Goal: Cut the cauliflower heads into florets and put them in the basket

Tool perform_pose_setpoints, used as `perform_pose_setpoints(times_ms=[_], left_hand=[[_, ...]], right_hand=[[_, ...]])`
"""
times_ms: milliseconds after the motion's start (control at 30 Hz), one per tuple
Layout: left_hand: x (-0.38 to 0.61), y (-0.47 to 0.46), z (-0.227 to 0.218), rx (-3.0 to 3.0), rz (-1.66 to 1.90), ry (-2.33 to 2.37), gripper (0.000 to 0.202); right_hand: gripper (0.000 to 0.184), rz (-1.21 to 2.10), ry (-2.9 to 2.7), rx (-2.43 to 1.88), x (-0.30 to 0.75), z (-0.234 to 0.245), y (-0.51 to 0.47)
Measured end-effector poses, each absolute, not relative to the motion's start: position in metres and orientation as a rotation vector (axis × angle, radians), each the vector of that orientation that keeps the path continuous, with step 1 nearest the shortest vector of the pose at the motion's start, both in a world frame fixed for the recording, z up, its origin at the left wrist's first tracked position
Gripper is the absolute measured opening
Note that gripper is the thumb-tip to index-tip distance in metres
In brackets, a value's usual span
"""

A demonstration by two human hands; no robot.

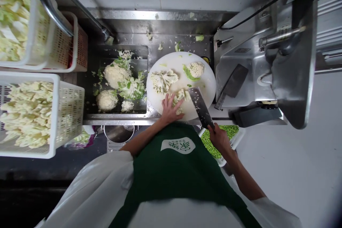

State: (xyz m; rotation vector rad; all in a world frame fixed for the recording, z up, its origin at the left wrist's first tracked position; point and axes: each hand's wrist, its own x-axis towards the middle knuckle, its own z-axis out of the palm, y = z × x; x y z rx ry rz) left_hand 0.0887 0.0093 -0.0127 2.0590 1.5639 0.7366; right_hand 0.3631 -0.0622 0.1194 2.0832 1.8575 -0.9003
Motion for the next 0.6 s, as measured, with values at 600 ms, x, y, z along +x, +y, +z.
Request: perform_pose_setpoints(times_ms=[600], left_hand=[[0.158, 0.097, 0.002, 2.138, 0.543, 1.567, 0.054]], right_hand=[[0.035, -0.966, 1.474, 2.673, 0.381, 0.094, -0.084]])
